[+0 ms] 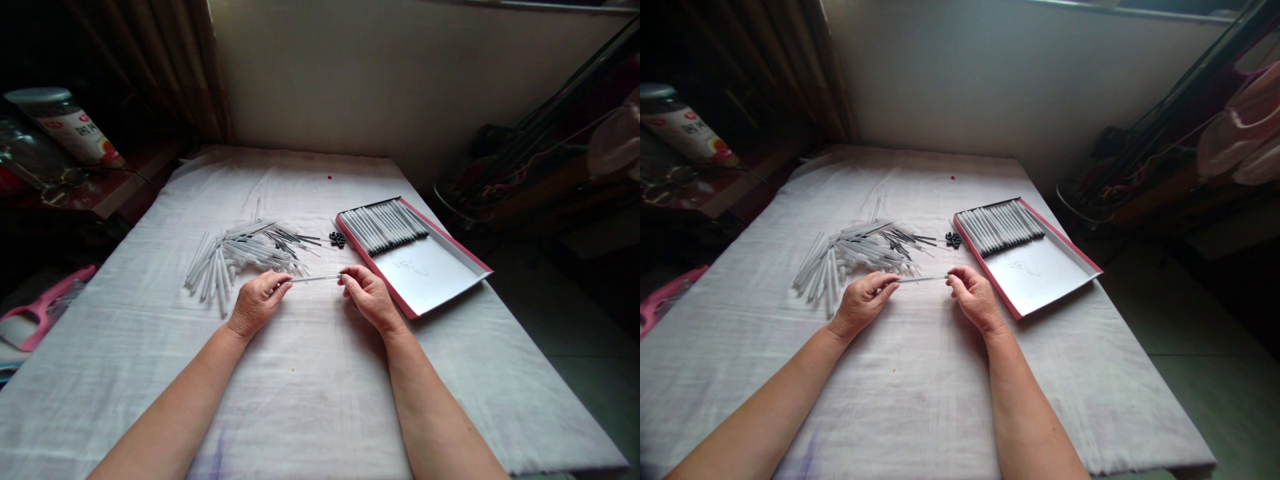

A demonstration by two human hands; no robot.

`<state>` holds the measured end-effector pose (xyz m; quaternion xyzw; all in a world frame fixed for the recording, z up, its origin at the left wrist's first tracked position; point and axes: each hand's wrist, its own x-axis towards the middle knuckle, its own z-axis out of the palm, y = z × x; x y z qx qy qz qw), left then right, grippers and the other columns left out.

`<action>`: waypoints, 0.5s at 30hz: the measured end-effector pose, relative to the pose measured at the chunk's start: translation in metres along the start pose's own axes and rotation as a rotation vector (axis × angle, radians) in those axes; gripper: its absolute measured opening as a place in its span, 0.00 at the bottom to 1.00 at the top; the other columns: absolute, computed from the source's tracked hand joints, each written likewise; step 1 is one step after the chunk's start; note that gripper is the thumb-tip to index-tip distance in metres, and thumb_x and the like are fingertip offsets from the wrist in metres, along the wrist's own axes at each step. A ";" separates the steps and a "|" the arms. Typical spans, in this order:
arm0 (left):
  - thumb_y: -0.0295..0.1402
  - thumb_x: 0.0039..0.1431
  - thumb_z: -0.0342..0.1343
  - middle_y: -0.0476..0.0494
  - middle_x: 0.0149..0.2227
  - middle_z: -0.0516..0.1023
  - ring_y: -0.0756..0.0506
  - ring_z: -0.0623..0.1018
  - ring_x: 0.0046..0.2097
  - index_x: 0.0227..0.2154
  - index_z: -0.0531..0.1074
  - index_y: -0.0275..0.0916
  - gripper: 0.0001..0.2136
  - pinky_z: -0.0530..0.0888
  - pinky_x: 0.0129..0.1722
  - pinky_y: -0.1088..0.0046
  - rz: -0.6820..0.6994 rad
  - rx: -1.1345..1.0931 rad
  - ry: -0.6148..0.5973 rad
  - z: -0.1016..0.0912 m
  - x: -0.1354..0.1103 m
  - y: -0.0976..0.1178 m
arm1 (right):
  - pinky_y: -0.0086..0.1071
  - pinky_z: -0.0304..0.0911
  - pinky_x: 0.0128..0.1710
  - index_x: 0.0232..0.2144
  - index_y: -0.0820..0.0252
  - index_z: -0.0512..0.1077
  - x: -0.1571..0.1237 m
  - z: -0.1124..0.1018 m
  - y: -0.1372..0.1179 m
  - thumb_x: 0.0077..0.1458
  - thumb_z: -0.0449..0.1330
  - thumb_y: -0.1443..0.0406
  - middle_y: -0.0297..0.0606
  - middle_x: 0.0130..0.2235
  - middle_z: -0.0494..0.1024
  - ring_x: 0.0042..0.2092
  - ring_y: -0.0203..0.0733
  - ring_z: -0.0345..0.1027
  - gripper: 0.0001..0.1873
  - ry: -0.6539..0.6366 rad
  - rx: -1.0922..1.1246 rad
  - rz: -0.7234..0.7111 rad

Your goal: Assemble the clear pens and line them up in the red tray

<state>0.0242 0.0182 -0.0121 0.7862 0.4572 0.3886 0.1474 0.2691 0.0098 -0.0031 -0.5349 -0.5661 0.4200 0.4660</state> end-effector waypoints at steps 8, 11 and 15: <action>0.33 0.61 0.55 0.45 0.31 0.78 0.49 0.77 0.32 0.38 0.76 0.39 0.07 0.72 0.33 0.76 0.009 -0.022 0.001 0.000 0.000 0.001 | 0.29 0.63 0.26 0.28 0.60 0.70 0.000 0.000 0.000 0.55 0.56 0.53 0.37 0.26 0.75 0.24 0.35 0.66 0.16 0.016 -0.105 -0.016; 0.32 0.61 0.55 0.46 0.32 0.78 0.50 0.76 0.32 0.38 0.76 0.39 0.06 0.72 0.33 0.76 0.011 -0.040 0.023 0.000 0.001 0.002 | 0.29 0.62 0.25 0.27 0.60 0.70 0.000 0.002 0.001 0.55 0.56 0.53 0.37 0.25 0.75 0.24 0.36 0.66 0.15 0.043 -0.122 -0.010; 0.31 0.60 0.55 0.45 0.33 0.78 0.50 0.76 0.33 0.38 0.75 0.39 0.05 0.73 0.34 0.76 0.025 -0.032 0.056 0.001 0.001 0.004 | 0.29 0.63 0.25 0.28 0.60 0.70 0.001 0.006 0.001 0.54 0.57 0.52 0.37 0.26 0.76 0.23 0.35 0.66 0.16 0.069 -0.040 0.017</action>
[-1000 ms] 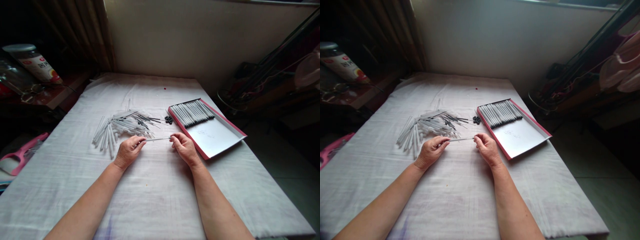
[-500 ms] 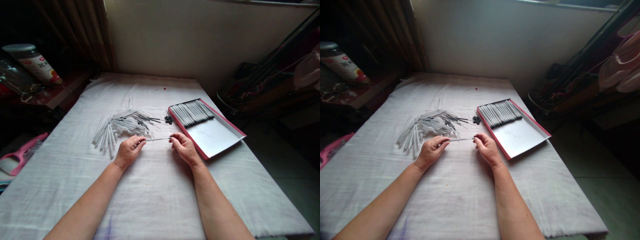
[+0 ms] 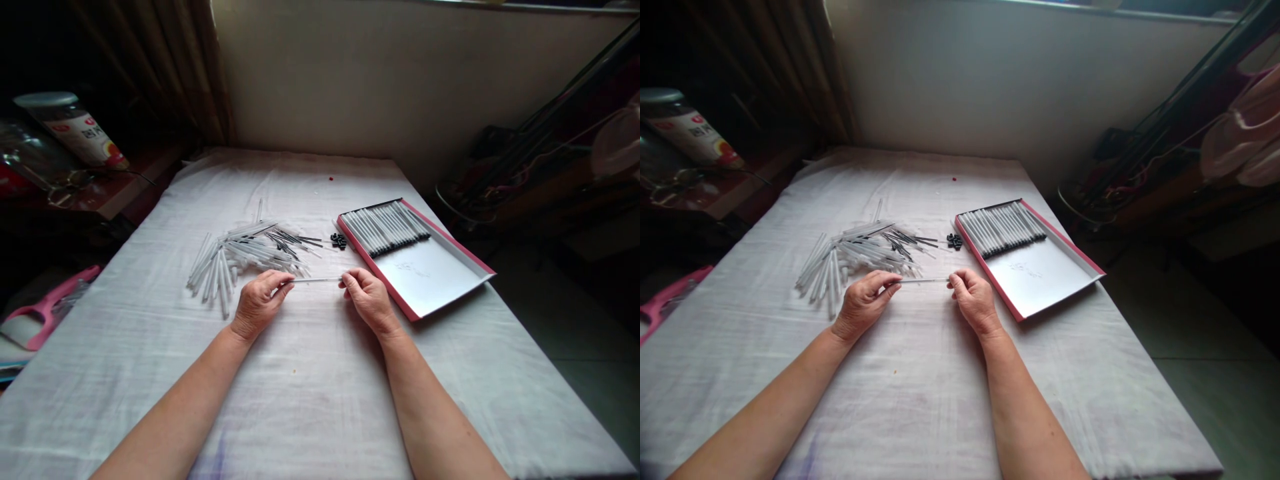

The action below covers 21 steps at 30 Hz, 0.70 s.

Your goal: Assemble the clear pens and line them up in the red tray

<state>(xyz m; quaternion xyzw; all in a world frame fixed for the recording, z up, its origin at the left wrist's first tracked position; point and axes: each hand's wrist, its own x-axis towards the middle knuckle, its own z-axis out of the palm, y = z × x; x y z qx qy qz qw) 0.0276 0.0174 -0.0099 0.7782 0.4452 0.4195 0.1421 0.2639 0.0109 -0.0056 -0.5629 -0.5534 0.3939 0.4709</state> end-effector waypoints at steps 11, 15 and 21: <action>0.38 0.61 0.54 0.45 0.32 0.79 0.44 0.77 0.37 0.32 0.74 0.41 0.08 0.70 0.37 0.70 -0.024 0.472 -0.009 -0.034 0.007 -0.004 | 0.29 0.59 0.24 0.31 0.63 0.77 -0.004 0.004 -0.003 0.49 0.61 0.55 0.36 0.25 0.74 0.25 0.36 0.63 0.16 -0.076 0.014 0.011; 0.40 0.59 0.56 0.45 0.30 0.79 0.41 0.76 0.36 0.29 0.74 0.41 0.09 0.68 0.35 0.68 -0.216 0.748 0.097 -0.060 0.011 -0.020 | 0.29 0.59 0.23 0.31 0.63 0.76 -0.002 0.003 -0.003 0.49 0.60 0.53 0.36 0.25 0.74 0.24 0.36 0.63 0.18 -0.050 -0.001 0.034; 0.42 0.55 0.60 0.40 0.36 0.79 0.37 0.75 0.39 0.39 0.75 0.41 0.12 0.67 0.37 0.64 -0.264 0.844 0.038 -0.059 0.008 -0.031 | 0.30 0.61 0.25 0.31 0.62 0.77 -0.002 0.004 -0.003 0.49 0.60 0.54 0.39 0.27 0.76 0.28 0.39 0.67 0.16 -0.054 -0.026 0.001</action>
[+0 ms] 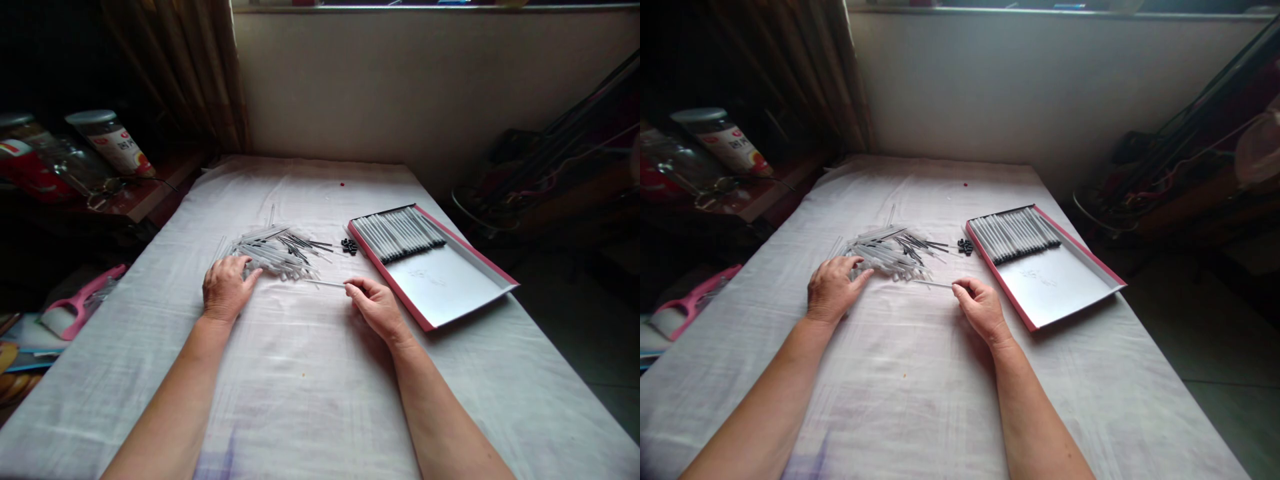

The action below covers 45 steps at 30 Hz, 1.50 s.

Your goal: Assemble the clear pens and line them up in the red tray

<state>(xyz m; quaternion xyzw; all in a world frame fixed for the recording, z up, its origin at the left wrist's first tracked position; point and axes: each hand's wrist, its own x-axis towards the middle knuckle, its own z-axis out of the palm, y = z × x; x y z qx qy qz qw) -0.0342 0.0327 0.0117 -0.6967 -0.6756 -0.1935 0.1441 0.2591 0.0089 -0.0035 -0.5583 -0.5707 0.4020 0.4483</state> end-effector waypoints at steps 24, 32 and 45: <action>0.38 0.63 0.51 0.48 0.31 0.78 0.48 0.77 0.30 0.40 0.70 0.40 0.09 0.71 0.32 0.74 0.172 -0.616 -0.044 0.004 -0.015 0.045 | 0.26 0.52 0.19 0.29 0.61 0.74 -0.002 -0.005 -0.009 0.45 0.64 0.55 0.29 0.19 0.66 0.20 0.30 0.55 0.14 0.022 0.360 0.059; 0.36 0.64 0.51 0.45 0.34 0.77 0.48 0.76 0.35 0.40 0.73 0.40 0.09 0.71 0.35 0.75 0.290 -0.667 -0.062 0.007 -0.016 0.048 | 0.27 0.53 0.20 0.31 0.61 0.74 -0.003 -0.004 -0.013 0.46 0.62 0.55 0.31 0.21 0.67 0.21 0.31 0.57 0.15 0.018 0.238 0.069; 0.37 0.64 0.51 0.46 0.33 0.75 0.50 0.75 0.32 0.40 0.73 0.40 0.09 0.70 0.33 0.76 0.311 -0.703 -0.109 0.008 -0.021 0.055 | 0.27 0.55 0.20 0.29 0.62 0.75 0.000 -0.007 -0.010 0.44 0.64 0.54 0.31 0.21 0.69 0.20 0.31 0.57 0.16 0.011 0.212 0.113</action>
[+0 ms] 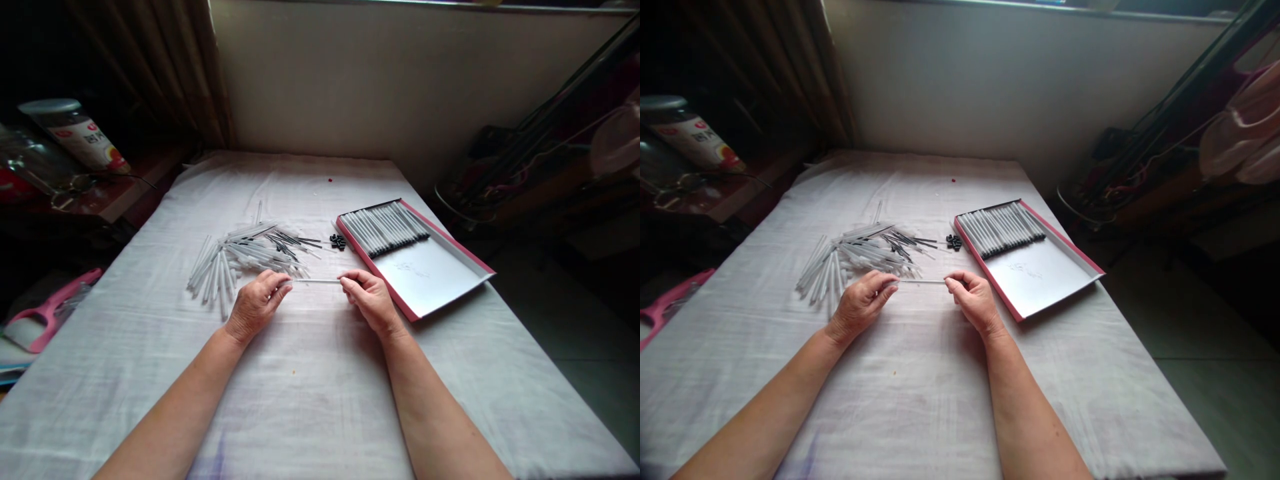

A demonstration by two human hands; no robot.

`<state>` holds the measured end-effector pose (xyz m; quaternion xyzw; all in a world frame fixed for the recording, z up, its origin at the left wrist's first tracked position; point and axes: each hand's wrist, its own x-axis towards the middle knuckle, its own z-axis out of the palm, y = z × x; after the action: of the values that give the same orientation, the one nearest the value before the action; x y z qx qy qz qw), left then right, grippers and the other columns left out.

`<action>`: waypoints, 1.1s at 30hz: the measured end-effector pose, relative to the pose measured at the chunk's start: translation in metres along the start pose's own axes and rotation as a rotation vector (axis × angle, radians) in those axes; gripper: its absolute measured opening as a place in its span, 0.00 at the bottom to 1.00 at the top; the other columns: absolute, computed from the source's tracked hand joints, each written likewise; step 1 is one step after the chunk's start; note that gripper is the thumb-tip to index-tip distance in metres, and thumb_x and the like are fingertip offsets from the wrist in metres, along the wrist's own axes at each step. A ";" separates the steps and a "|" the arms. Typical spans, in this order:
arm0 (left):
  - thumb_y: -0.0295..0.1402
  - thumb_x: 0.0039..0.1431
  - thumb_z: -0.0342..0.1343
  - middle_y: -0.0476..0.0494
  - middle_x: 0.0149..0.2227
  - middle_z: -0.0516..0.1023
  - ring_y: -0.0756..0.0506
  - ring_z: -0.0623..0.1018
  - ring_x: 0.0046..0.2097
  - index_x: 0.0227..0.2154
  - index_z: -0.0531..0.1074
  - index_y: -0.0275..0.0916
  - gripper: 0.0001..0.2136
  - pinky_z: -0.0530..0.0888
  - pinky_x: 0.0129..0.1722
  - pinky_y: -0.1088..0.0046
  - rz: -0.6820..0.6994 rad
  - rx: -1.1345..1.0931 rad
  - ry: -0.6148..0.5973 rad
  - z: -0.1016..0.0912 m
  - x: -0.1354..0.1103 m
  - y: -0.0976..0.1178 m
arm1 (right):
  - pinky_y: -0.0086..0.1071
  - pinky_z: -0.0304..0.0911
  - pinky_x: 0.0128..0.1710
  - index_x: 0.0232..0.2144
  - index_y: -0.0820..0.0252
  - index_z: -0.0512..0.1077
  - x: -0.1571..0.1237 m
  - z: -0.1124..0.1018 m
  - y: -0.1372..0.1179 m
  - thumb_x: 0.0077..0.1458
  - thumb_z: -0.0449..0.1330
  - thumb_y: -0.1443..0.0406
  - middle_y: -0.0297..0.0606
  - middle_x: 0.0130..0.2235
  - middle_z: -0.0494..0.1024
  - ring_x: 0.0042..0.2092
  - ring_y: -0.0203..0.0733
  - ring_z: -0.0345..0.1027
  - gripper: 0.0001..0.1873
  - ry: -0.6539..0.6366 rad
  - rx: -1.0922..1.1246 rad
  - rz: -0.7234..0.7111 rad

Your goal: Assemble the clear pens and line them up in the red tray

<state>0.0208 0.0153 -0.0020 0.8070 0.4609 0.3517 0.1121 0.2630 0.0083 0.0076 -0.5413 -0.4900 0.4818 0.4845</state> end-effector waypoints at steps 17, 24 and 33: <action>0.33 0.63 0.52 0.46 0.29 0.77 0.49 0.76 0.31 0.36 0.74 0.40 0.06 0.71 0.32 0.75 0.090 -0.069 -0.027 0.010 -0.004 0.016 | 0.29 0.61 0.26 0.34 0.62 0.81 -0.001 -0.011 0.000 0.48 0.62 0.59 0.34 0.23 0.76 0.25 0.34 0.64 0.14 -0.294 -0.154 0.042; 0.31 0.63 0.52 0.45 0.30 0.78 0.48 0.77 0.30 0.37 0.74 0.39 0.06 0.73 0.32 0.76 0.133 -0.083 -0.010 0.012 -0.005 0.016 | 0.39 0.68 0.45 0.33 0.58 0.81 0.000 -0.010 0.003 0.50 0.62 0.59 0.41 0.37 0.83 0.40 0.47 0.75 0.11 -0.302 -0.194 -0.045; 0.33 0.62 0.52 0.46 0.28 0.77 0.49 0.76 0.30 0.34 0.74 0.39 0.07 0.72 0.32 0.76 0.045 -0.154 -0.020 0.015 -0.001 0.014 | 0.36 0.68 0.42 0.33 0.60 0.79 0.001 -0.005 0.002 0.52 0.59 0.58 0.40 0.36 0.82 0.39 0.45 0.75 0.13 -0.299 -0.259 -0.063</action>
<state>0.0399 0.0088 -0.0068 0.8096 0.4129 0.3807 0.1705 0.2677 0.0086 0.0058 -0.5060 -0.6310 0.4745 0.3473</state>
